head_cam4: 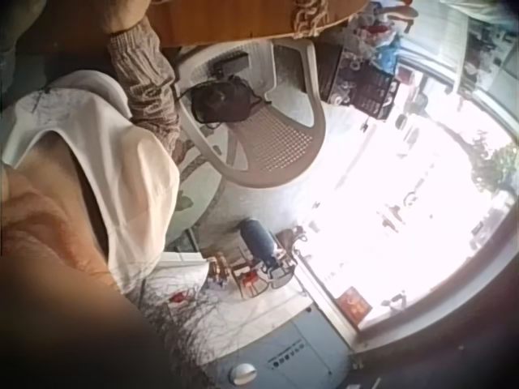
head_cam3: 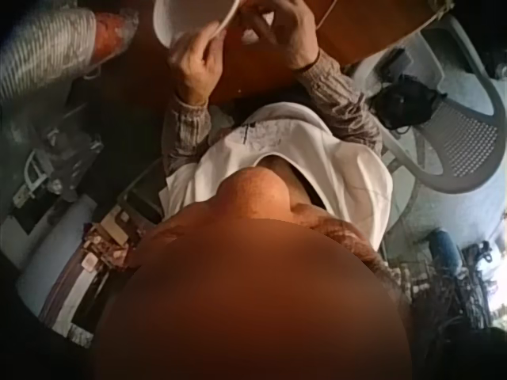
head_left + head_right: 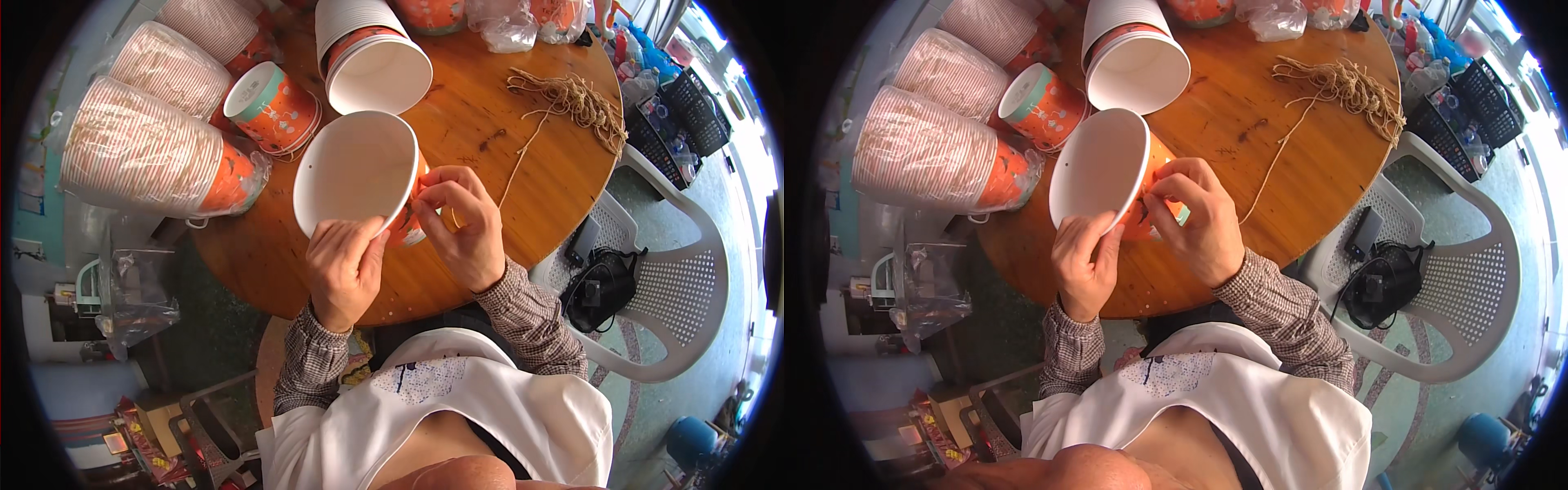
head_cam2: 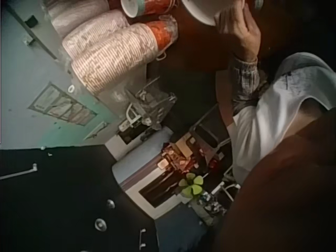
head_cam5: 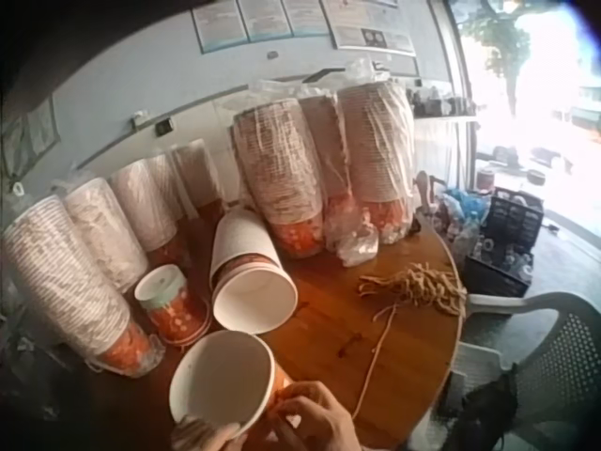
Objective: Attaching string handles to small paper or plastic buckets.
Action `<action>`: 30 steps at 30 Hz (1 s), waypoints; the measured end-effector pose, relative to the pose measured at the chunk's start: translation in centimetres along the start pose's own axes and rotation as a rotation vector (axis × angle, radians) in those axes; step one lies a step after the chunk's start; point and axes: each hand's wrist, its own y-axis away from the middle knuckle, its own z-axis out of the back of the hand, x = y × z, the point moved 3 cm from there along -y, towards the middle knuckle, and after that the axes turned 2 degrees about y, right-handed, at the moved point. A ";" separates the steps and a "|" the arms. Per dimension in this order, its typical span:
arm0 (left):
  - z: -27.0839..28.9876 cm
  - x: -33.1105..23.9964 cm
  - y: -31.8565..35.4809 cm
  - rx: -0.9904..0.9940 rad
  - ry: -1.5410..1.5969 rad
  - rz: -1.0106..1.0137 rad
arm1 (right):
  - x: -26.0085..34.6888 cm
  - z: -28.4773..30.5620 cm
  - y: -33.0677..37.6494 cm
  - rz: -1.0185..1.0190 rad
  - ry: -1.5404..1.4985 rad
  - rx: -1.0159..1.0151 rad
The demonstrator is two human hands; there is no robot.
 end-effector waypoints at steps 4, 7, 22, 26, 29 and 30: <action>0.0 -0.4 0.4 0.193 -0.037 -0.018 | -1.1 -0.2 0.7 -0.038 0.050 0.027; 0.7 -0.7 -0.2 0.266 0.013 -0.050 | -1.5 -0.2 1.0 -0.073 0.006 0.023; -1.2 2.9 -4.3 0.568 0.141 0.077 | -2.0 -1.2 0.9 -0.120 -0.062 0.063; 0.1 2.6 -4.8 0.273 0.199 0.074 | -1.8 0.5 0.4 -0.079 0.109 0.086; 1.5 2.8 -5.0 0.103 0.216 0.075 | -2.3 2.7 -0.7 -0.080 0.277 0.011; 1.8 2.5 -5.0 0.128 0.272 0.063 | -2.0 2.9 -1.0 0.017 0.313 -0.033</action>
